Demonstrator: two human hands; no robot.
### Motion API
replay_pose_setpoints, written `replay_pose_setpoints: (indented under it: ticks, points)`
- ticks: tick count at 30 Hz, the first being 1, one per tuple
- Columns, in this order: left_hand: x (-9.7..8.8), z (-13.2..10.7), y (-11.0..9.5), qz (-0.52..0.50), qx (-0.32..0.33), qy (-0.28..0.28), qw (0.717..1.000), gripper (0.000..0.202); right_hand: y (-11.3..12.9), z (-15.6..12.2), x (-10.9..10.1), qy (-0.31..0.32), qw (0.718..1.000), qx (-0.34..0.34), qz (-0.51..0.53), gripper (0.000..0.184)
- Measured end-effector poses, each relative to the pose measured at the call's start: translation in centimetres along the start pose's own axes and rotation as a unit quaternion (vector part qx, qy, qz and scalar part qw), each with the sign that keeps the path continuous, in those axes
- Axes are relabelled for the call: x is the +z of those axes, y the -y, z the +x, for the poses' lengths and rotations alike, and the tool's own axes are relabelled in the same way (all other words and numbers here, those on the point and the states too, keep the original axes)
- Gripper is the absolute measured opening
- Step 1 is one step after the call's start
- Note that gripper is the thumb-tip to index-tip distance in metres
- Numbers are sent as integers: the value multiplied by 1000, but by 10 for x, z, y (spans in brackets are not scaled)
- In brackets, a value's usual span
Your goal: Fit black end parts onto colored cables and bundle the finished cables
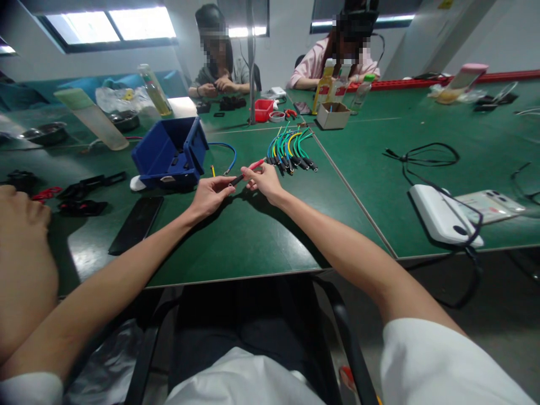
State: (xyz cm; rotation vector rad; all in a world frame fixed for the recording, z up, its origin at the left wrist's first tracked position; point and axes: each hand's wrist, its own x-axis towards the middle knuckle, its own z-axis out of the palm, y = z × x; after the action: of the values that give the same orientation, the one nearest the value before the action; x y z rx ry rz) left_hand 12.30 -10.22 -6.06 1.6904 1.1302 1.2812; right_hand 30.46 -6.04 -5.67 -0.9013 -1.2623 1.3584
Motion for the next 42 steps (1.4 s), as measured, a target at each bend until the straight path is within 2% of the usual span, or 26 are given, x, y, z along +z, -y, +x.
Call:
replay_pose_setpoints:
  ticks: [17, 24, 35, 42]
  points:
    - [-3, 1, -2, 54, 6, -22, 998, 30, 5, -5, 2, -8, 1000, 8, -1, 37]
    - [-4, 1, -6, 77, 10, -21, 997, 31, 3, -2, -1, -1, 1000, 24, 7, 42]
    - [-5, 1, -5, 121, 61, -37, 990, 23, 7, -2, 0, -5, 999, 45, 16, 41]
    - [-5, -3, -11, 150, 115, -17, 982, 23, 7, -1, -1, 16, 998, 41, 35, 43]
